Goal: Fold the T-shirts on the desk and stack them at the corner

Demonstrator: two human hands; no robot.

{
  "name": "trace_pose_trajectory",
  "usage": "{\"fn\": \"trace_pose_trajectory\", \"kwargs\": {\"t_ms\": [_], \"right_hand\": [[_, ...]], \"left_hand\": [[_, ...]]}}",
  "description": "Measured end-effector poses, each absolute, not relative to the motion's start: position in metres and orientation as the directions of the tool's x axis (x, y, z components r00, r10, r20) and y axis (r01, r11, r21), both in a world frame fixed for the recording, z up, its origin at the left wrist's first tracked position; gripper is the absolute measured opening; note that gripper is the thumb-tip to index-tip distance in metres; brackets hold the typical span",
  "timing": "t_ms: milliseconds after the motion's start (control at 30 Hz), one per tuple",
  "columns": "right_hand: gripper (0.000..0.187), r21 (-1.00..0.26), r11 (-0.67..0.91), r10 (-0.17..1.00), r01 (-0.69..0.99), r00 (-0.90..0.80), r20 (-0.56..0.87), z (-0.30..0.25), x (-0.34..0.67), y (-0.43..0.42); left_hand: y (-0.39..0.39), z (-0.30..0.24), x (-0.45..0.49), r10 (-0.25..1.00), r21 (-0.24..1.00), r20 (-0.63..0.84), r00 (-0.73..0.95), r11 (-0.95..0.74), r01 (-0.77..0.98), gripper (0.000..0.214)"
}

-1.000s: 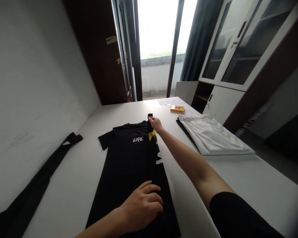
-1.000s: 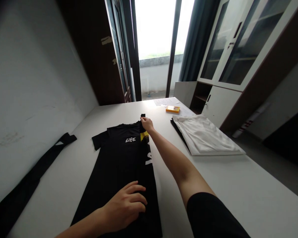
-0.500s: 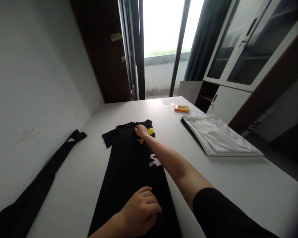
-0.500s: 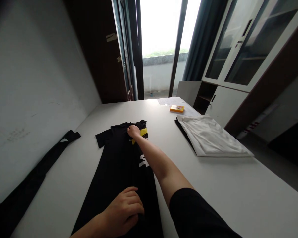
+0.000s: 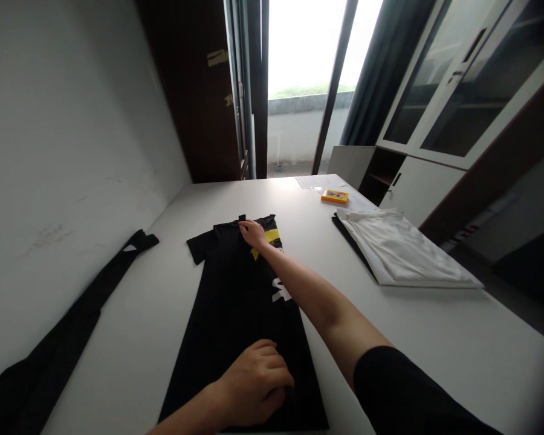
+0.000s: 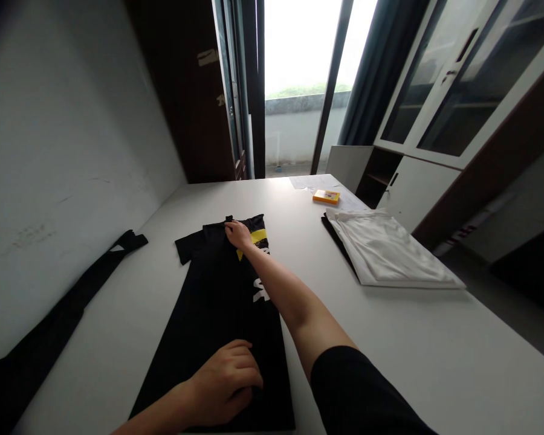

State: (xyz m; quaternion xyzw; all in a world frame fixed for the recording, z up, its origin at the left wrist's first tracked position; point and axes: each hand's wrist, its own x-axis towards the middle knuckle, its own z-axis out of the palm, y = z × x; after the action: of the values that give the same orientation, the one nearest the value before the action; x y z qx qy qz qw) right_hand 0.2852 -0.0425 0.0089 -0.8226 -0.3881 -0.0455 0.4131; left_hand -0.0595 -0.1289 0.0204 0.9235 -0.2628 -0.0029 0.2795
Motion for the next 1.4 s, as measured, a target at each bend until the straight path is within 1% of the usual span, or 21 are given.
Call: {"fn": "trace_pose_trajectory", "kwargs": {"t_ms": [133, 233, 300, 433, 533, 600, 667, 733, 800, 867, 933, 1000, 1067, 1100, 1200, 1400], "right_hand": [[0.034, -0.652, -0.321, 0.623, 0.687, 0.671, 0.401, 0.002, 0.288, -0.041], [0.029, -0.667, -0.331, 0.682, 0.667, 0.658, 0.32, -0.004, 0.291, -0.043], [0.028, -0.677, -0.333, 0.699, 0.657, 0.654, 0.291, -0.007, 0.289, -0.046], [0.032, -0.673, -0.296, 0.662, 0.678, 0.653, 0.368, -0.01, 0.277, -0.049], [0.029, -0.675, -0.196, 0.739, 0.712, 0.559, 0.375, -0.014, 0.273, -0.05], [0.029, -0.697, -0.16, 0.741, 0.698, 0.552, 0.383, -0.017, 0.277, -0.052], [0.032, -0.713, -0.23, 0.654, 0.663, 0.647, 0.391, -0.022, 0.288, -0.057], [0.035, -0.699, -0.371, 0.537, 0.611, 0.756, 0.375, -0.027, 0.304, -0.065], [0.038, -0.648, -0.517, 0.477, 0.559, 0.817, 0.324, -0.033, 0.321, -0.073], [0.039, -0.554, -0.617, 0.502, 0.559, 0.822, 0.271, -0.041, 0.338, -0.078], [0.042, -0.44, -0.661, 0.574, 0.608, 0.787, 0.225, -0.047, 0.353, -0.08], [0.048, -0.35, -0.67, 0.644, 0.655, 0.747, 0.165, -0.051, 0.367, -0.078], [0.057, -0.307, -0.674, 0.681, 0.672, 0.726, 0.097, -0.054, 0.379, -0.075], [0.061, -0.298, -0.678, 0.687, 0.672, 0.724, 0.067, -0.055, 0.384, -0.074], [0.071, -0.281, -0.718, 0.659, 0.637, 0.752, 0.021, -0.056, 0.394, -0.072], [0.081, -0.286, -0.811, 0.528, 0.51, 0.849, 0.014, -0.055, 0.391, -0.073]], "left_hand": [[-0.13, 0.017, -0.059, -0.483, 0.524, 0.154, 0.862, -0.699, -0.486, 0.023], [-0.131, 0.015, -0.06, -0.487, 0.531, 0.142, 0.862, -0.697, -0.481, 0.022], [-0.131, 0.014, -0.06, -0.489, 0.536, 0.138, 0.861, -0.695, -0.48, 0.022], [-0.132, 0.014, -0.058, -0.499, 0.543, 0.136, 0.856, -0.686, -0.485, 0.022], [-0.132, 0.014, -0.058, -0.512, 0.54, 0.12, 0.85, -0.685, -0.489, 0.018], [-0.132, 0.015, -0.059, -0.522, 0.542, 0.103, 0.846, -0.684, -0.488, 0.014], [-0.132, 0.015, -0.059, -0.528, 0.544, 0.081, 0.846, -0.687, -0.481, 0.013], [-0.132, 0.015, -0.058, -0.517, 0.538, 0.076, 0.853, -0.699, -0.471, 0.013], [-0.134, 0.015, -0.055, -0.48, 0.523, 0.102, 0.871, -0.719, -0.458, 0.014], [-0.138, 0.014, -0.051, -0.442, 0.498, 0.144, 0.885, -0.741, -0.451, 0.018], [-0.143, 0.012, -0.047, -0.429, 0.461, 0.155, 0.89, -0.765, -0.449, 0.028], [-0.147, 0.01, -0.046, -0.457, 0.427, 0.111, 0.882, -0.78, -0.458, 0.045], [-0.151, 0.011, -0.046, -0.5, 0.414, 0.042, 0.865, -0.779, -0.47, 0.059], [-0.153, 0.013, -0.047, -0.518, 0.416, 0.012, 0.856, -0.775, -0.475, 0.062], [-0.155, 0.023, -0.05, -0.538, 0.427, -0.035, 0.842, -0.77, -0.474, 0.061], [-0.158, 0.033, -0.053, -0.558, 0.403, -0.037, 0.829, -0.768, -0.498, 0.058]]}}
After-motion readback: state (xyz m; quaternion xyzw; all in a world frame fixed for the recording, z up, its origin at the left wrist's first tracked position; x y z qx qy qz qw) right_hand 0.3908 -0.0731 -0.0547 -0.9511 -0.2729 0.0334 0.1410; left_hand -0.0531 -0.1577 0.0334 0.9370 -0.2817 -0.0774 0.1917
